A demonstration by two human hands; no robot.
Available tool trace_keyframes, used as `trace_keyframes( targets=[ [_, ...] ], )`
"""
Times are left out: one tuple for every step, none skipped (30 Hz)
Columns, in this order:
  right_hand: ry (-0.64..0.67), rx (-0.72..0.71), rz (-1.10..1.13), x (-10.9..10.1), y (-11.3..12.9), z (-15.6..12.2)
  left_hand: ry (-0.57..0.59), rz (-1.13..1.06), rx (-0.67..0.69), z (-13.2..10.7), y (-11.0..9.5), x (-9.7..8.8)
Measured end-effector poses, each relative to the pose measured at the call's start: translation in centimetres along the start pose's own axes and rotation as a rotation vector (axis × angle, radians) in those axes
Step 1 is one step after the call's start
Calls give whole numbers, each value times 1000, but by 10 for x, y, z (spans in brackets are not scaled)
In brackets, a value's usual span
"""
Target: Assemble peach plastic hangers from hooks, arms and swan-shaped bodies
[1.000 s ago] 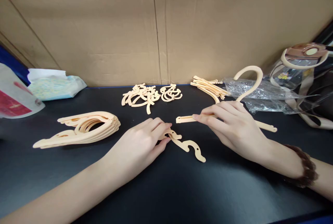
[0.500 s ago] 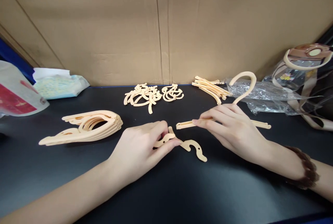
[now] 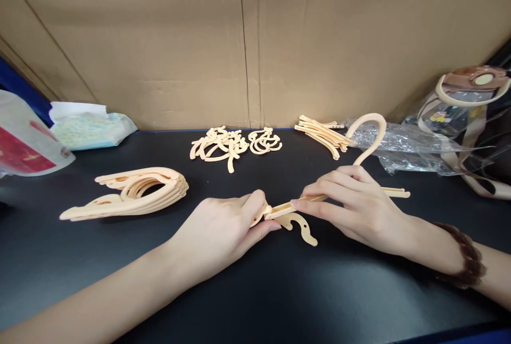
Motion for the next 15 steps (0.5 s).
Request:
trace_keyframes(
  targets=[
    [-5,-6,6,0,1,0,-10,19,16,1,-1,-1],
    [-8,-8,13,1,1,0,-19,35,28,1,-2,-2],
    [-11,-9,19,1,2,0,-25,51,39,2,-3,-3],
    [-15,-6,25,1,2,0,-30,68,47,2,-3,-3],
    [-18,0,29,1,2,0,-37,89,50,2,-3,-5],
    [-20,10,28,0,2,0,-45,109,48,3,-3,-6],
    [-17,20,24,0,2,1,-56,127,43,3,-3,-7],
    [-15,27,18,-1,1,1,-70,142,38,3,-2,-9],
    [-11,33,14,-1,1,2,-85,152,35,3,-2,-10],
    [-9,37,12,-2,0,2,-97,157,31,3,-2,-11],
    [-8,38,11,-2,0,2,-106,159,30,3,-2,-11],
    [-8,37,14,-2,0,2,-108,159,31,3,-2,-10],
    [-12,33,18,-2,-1,2,-111,159,31,3,-2,-10],
    [-17,30,21,-1,-1,2,-113,160,33,3,-2,-9],
    [-21,27,25,-1,0,2,-117,164,37,2,-2,-8]
  ],
)
Point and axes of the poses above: each hand's wrist, its own z-axis towards the middle knuckle, its own x-axis out of the palm, y = z × x, the point moved 4 cm from there along z, towards the middle knuckle, and after that the axes turned 7 degrees about x, right-handed, at the moved point
